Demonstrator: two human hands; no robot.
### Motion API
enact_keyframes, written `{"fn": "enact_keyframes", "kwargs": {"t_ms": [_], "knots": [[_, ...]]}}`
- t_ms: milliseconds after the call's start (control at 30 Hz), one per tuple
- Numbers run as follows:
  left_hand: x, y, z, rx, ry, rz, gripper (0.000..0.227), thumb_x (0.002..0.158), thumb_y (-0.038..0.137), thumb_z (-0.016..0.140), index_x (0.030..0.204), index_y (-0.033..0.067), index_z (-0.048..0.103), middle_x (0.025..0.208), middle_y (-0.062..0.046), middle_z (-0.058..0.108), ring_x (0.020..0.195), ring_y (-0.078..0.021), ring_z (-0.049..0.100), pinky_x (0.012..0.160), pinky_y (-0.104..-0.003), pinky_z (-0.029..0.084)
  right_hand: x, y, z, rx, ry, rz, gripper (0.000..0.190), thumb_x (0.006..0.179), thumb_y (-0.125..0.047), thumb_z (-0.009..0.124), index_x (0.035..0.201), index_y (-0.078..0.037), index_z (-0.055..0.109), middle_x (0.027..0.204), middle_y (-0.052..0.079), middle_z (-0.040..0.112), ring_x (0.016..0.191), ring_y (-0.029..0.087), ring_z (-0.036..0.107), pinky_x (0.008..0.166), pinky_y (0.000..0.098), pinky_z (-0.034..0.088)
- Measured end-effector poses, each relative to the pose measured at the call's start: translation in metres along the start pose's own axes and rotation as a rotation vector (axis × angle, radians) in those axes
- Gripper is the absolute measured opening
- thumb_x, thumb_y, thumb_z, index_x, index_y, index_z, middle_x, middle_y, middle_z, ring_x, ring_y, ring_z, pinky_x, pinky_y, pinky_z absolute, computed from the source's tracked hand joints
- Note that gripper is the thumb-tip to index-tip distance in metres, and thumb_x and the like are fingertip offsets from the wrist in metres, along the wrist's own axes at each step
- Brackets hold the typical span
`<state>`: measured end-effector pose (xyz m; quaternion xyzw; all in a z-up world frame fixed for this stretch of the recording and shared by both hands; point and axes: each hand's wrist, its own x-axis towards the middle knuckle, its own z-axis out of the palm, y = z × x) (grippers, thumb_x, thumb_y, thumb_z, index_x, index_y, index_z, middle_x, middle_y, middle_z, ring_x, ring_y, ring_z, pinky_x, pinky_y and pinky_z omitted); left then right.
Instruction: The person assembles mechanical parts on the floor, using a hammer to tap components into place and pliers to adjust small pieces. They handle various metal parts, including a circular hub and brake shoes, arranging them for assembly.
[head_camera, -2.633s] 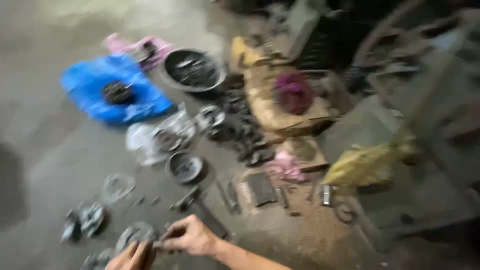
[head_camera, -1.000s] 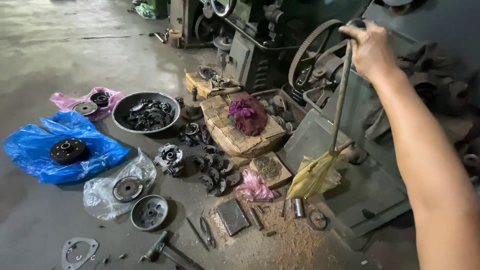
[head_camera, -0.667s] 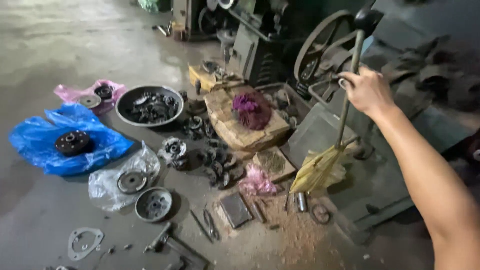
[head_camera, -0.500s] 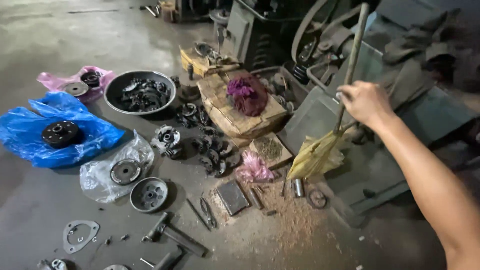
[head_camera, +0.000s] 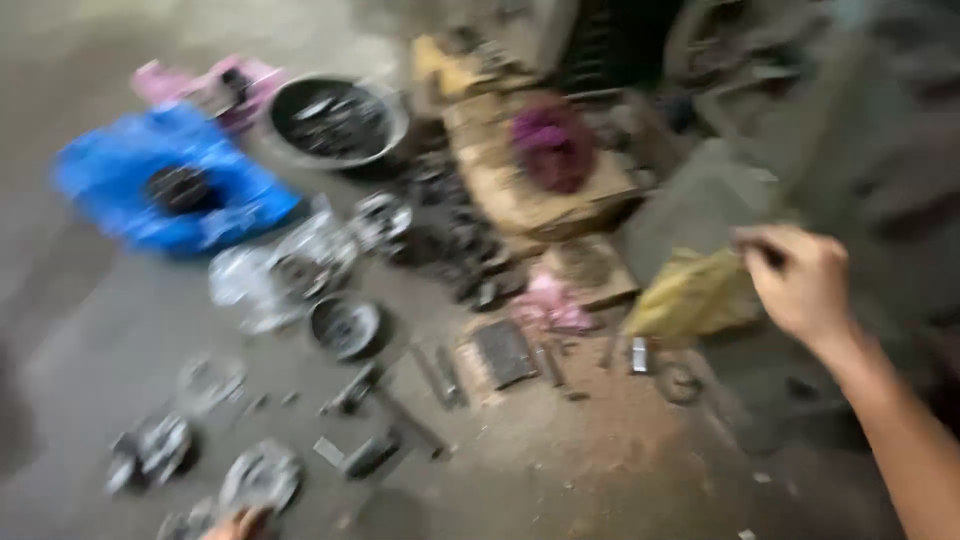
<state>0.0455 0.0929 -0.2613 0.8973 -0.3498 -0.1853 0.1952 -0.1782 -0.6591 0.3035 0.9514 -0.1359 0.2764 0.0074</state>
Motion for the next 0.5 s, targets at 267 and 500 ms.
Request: {"fn": "enact_keyframes", "kwargs": {"t_ms": [267,500], "knots": [[-0.054,0.145,-0.217,0.018,0.325,-0.253,0.025,0.083,0.021,0.070,0.104,0.0124,0.059,0.094,-0.009,0.068,0.085,-0.0348,0.065,0.073,-0.046,0.052,-0.107,-0.181,0.204,0.572,-0.538,-0.235,0.042,0.068,0.003,0.075,0.105,-0.016,0.080,0.109,-0.003,0.082,0.079,0.012,0.079,0.074,0.0254,0.063],[-0.116,0.065,-0.182,-0.107,0.295,-0.627,0.032,0.089,0.027,0.062,0.110,0.0055,0.073,0.107,-0.015,0.072,0.095,-0.0384,0.068,0.082,-0.047,0.054,-0.140,-0.435,0.288,0.800,-0.800,-0.526,0.013,0.080,-0.020,0.077,0.085,-0.010,0.072,0.084,-0.004,0.073,0.054,0.016,0.063,0.055,0.0304,0.051]]}}
